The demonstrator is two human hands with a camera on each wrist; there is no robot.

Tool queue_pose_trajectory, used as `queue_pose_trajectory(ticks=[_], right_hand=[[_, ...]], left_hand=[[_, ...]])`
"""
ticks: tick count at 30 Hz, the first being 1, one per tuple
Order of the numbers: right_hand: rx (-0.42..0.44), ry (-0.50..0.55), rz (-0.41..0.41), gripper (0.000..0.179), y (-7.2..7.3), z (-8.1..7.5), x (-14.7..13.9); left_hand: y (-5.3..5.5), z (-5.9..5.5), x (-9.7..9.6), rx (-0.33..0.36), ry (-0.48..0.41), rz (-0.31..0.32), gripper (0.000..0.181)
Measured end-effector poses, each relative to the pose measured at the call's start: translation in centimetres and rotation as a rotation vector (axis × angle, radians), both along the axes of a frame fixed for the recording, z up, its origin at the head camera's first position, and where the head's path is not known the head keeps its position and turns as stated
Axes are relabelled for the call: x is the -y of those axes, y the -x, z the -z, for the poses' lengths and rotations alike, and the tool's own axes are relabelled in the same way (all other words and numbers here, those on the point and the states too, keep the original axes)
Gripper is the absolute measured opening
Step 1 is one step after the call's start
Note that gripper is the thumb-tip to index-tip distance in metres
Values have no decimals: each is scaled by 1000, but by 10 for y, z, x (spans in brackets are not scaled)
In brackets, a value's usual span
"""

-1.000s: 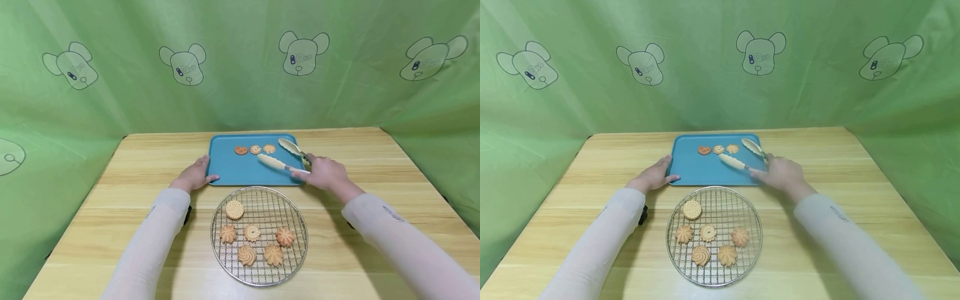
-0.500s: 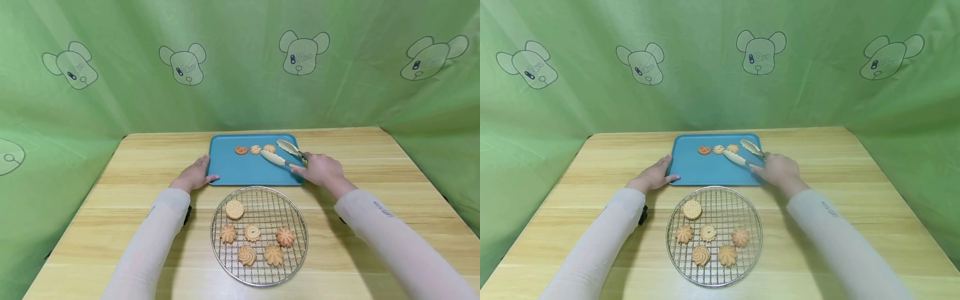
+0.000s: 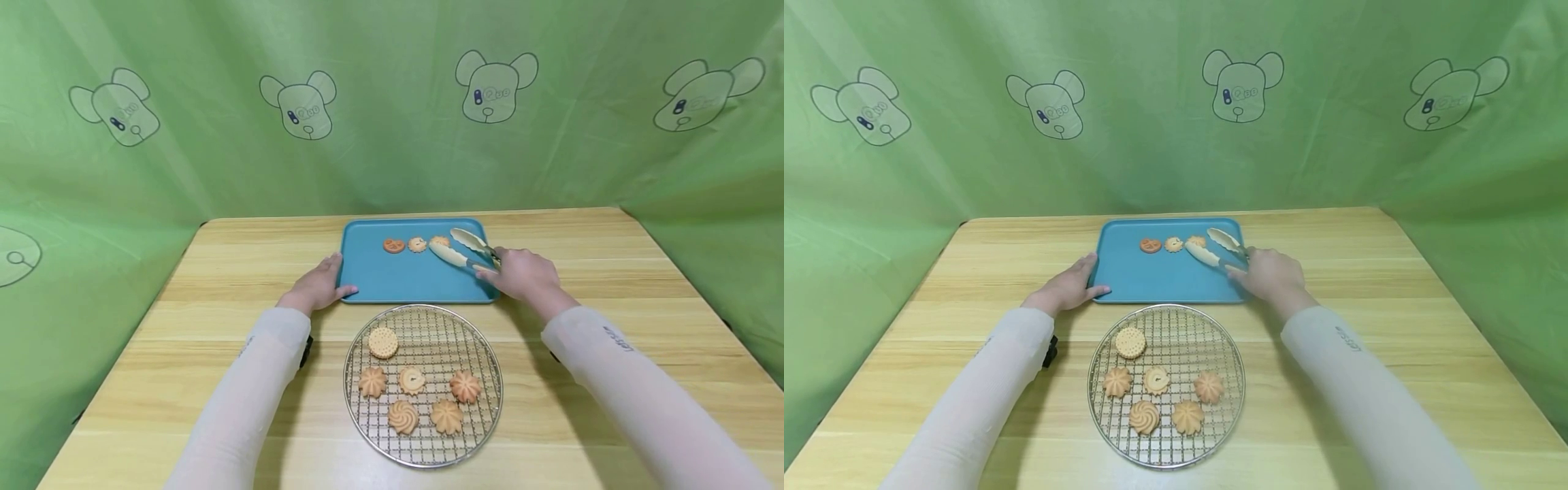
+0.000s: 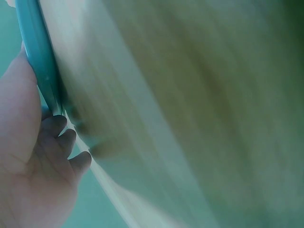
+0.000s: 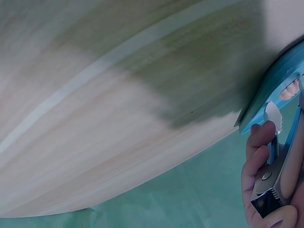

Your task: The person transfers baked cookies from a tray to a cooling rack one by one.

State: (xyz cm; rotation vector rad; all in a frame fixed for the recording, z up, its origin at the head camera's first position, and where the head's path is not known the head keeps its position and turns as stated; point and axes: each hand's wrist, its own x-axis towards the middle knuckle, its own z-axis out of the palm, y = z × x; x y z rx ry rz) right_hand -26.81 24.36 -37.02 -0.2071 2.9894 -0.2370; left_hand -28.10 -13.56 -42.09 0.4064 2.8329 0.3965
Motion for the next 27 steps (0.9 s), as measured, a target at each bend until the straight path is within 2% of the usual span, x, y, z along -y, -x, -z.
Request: queue_pose_trajectory(ticks=[13, 27], right_hand=[[-2, -25, -6, 82, 6, -1, 2], [-19, -31, -19, 76, 5, -4, 6]], left_hand=[[0, 1, 0, 0, 2, 2, 91], [-1, -1, 0, -5, -8, 3, 91]])
